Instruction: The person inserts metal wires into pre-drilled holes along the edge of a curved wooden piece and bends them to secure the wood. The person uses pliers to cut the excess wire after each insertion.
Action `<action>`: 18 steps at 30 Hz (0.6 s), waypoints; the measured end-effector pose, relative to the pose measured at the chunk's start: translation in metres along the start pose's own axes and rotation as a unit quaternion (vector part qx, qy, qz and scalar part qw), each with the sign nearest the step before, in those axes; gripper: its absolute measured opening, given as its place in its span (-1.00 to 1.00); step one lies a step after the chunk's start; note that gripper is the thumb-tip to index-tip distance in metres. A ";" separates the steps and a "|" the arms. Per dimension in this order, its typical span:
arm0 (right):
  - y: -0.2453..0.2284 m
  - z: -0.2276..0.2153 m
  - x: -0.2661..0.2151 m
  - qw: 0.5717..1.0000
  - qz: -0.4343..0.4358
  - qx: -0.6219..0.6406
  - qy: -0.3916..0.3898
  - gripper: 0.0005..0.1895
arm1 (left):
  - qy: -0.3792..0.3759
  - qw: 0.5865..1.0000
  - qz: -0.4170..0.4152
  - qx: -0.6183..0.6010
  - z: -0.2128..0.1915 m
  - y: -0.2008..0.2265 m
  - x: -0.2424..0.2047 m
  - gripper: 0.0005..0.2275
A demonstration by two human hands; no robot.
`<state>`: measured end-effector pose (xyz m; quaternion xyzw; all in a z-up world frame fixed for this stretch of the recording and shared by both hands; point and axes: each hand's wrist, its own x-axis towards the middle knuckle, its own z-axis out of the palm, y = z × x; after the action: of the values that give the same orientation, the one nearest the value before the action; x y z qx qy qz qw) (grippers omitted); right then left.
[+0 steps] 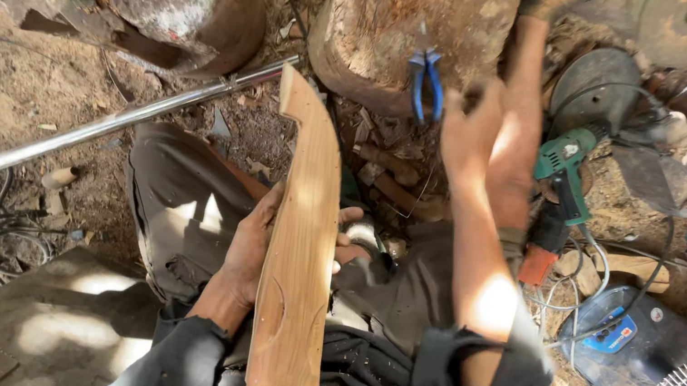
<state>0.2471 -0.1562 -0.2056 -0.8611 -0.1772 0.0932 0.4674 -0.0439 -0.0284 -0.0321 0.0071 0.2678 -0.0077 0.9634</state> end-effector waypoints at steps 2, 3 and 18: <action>0.027 0.017 -0.036 0.994 0.104 -0.013 0.040 -0.83 | 0.027 0.999 0.002 -0.027 -0.004 0.002 0.010 -0.37; 0.040 0.026 -0.056 0.987 0.135 -0.079 -0.038 -0.78 | 0.042 0.998 0.008 -0.039 -0.004 0.002 0.013 -0.39; 0.124 0.069 -0.145 0.738 -0.337 -0.473 -0.344 -0.83 | 0.030 0.996 0.040 -0.072 0.024 0.006 0.027 -0.42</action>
<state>0.1182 -0.2224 -0.3480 -0.7646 -0.6257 0.1242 -0.0921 -0.0084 -0.0236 -0.0257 -0.0509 0.2957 0.0508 0.9526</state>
